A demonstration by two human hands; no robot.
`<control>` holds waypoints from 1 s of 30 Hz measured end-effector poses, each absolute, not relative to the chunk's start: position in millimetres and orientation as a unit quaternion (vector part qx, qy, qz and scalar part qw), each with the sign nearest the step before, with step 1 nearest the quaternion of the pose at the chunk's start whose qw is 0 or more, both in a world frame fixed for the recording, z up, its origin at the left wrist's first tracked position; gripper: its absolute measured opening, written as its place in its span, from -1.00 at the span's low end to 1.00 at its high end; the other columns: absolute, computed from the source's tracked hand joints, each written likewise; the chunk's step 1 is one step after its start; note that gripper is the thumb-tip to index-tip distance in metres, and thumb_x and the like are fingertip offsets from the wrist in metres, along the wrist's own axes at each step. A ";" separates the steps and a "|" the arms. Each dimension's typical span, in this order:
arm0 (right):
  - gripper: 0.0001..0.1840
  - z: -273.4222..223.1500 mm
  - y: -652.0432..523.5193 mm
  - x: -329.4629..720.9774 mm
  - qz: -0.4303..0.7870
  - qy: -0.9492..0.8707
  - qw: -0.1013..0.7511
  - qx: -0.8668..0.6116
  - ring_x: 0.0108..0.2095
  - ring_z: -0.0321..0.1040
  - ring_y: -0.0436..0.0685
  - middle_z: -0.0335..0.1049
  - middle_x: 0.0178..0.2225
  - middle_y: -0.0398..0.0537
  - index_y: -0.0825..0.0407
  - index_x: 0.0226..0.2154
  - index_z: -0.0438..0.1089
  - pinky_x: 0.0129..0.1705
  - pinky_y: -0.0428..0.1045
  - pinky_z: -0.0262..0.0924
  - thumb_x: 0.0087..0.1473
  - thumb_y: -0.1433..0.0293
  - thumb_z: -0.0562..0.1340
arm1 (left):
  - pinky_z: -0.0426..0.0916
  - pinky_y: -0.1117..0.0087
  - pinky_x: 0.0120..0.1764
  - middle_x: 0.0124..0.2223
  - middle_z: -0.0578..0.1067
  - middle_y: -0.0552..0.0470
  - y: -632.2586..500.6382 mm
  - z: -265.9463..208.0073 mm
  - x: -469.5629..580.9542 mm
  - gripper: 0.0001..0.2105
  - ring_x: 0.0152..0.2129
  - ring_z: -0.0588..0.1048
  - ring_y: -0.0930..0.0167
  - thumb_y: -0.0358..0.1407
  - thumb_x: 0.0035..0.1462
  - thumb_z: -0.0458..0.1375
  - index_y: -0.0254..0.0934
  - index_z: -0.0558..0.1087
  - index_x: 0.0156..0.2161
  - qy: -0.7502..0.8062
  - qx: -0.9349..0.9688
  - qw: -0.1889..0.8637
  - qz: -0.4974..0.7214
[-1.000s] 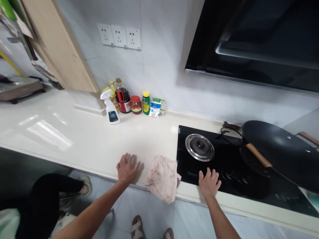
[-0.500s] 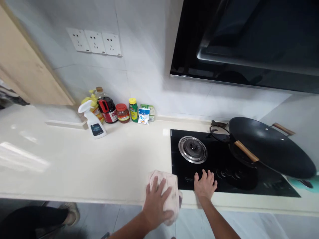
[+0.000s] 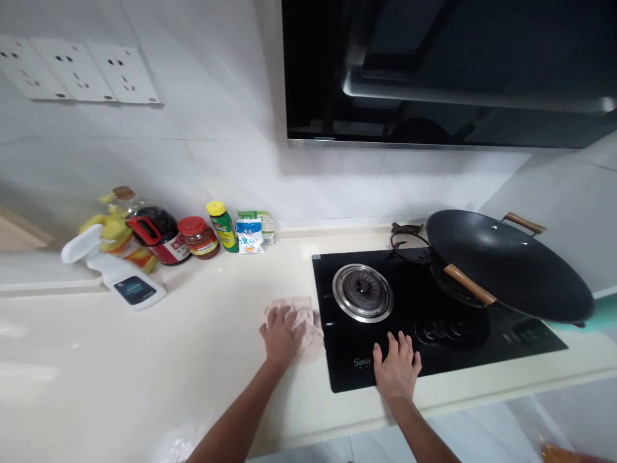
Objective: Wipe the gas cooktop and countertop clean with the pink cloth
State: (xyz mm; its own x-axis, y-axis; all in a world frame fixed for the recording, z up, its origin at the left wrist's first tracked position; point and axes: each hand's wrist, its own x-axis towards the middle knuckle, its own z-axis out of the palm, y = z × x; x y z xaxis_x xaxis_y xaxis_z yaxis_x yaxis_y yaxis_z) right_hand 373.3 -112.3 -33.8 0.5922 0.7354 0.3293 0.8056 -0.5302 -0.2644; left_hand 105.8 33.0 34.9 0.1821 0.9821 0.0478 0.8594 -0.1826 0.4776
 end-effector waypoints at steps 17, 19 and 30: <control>-0.24 -27.4 -109.6 370.4 -0.103 -0.435 0.162 -0.879 0.43 -0.07 0.42 0.22 0.35 0.32 0.23 0.22 0.37 0.40 0.39 -0.21 0.38 0.06 -0.18 | -0.26 -0.53 0.31 0.59 -0.22 -0.14 111.5 55.5 219.2 -0.22 0.47 -0.35 -0.28 0.19 0.20 0.08 -0.06 0.16 0.45 0.526 0.813 0.250 0.016; -0.25 -27.2 -109.5 370.3 -0.098 -0.436 0.162 -0.880 0.43 -0.08 0.41 0.20 0.35 0.32 0.22 0.23 0.36 0.40 0.39 -0.22 0.38 0.07 -0.18 | -0.27 -0.50 0.33 0.59 -0.20 -0.10 70.8 56.7 208.0 -0.21 0.48 -0.36 -0.24 0.20 0.19 0.07 -0.05 0.16 0.45 0.501 0.829 0.249 0.006; -0.32 -30.3 -111.2 372.1 -0.078 -0.441 0.160 -0.880 0.45 -0.14 0.42 0.15 0.37 0.33 0.20 0.23 0.34 0.41 0.41 -0.23 0.34 0.09 -0.08 | 0.02 -0.44 0.29 0.56 0.01 0.13 -117.8 -6.5 120.3 -0.37 0.46 -0.06 -0.18 0.18 0.19 0.10 0.26 0.27 0.36 0.330 0.920 0.208 0.044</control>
